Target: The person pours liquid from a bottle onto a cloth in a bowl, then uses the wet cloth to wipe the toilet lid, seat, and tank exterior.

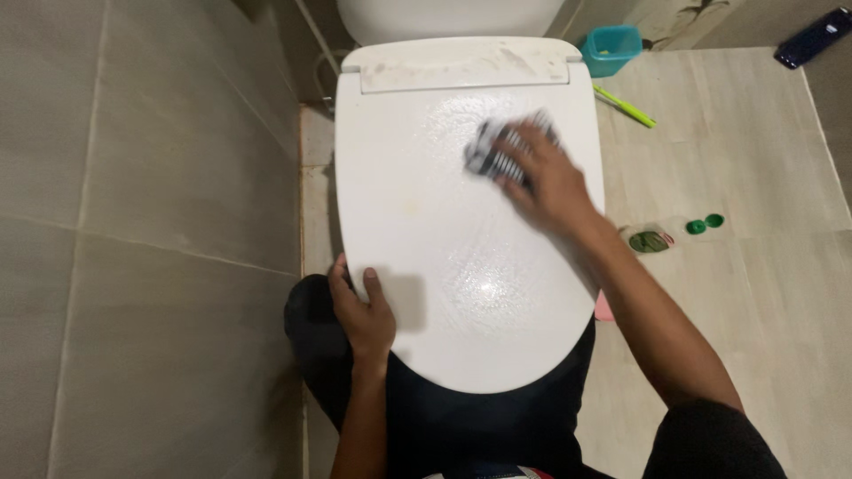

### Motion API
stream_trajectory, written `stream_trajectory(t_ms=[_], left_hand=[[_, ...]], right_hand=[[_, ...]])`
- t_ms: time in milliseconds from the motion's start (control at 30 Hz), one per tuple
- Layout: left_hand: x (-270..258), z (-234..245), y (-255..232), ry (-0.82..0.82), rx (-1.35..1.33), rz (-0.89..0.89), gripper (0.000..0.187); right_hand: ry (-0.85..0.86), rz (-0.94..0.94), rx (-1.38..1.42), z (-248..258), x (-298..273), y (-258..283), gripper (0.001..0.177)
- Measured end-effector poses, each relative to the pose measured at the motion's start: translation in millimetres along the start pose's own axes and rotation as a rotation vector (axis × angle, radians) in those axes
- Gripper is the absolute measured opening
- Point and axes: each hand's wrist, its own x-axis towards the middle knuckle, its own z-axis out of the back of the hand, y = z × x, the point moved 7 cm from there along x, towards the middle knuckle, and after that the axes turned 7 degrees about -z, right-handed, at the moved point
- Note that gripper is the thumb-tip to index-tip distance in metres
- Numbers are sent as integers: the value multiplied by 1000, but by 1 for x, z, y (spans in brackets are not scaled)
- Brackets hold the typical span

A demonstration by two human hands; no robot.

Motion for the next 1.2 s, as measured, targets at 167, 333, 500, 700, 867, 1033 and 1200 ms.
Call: stream_trajectory(t_ms=[167, 333, 500, 700, 867, 1033, 1200], left_hand=[[-3, -2, 1, 34, -73, 77, 55], [-3, 0, 1, 52, -2, 47, 58], [-2, 2, 1, 63, 12, 72, 58], [-9, 3, -3, 112, -129, 101, 62], [-7, 4, -13, 137, -38, 125, 73], [-2, 1, -48, 150, 226, -139, 75], [-10, -17, -70, 280, 301, -117, 76]], right_hand=[[102, 146, 55, -7, -67, 40, 53], [286, 260, 132, -10, -131, 67, 52], [498, 219, 240, -19, -193, 69, 47], [321, 146, 275, -1, -233, 38, 44], [87, -55, 219, 12, -212, -19, 55], [-25, -157, 203, 16, -153, -70, 57], [-52, -185, 75, 24, -67, -95, 55]])
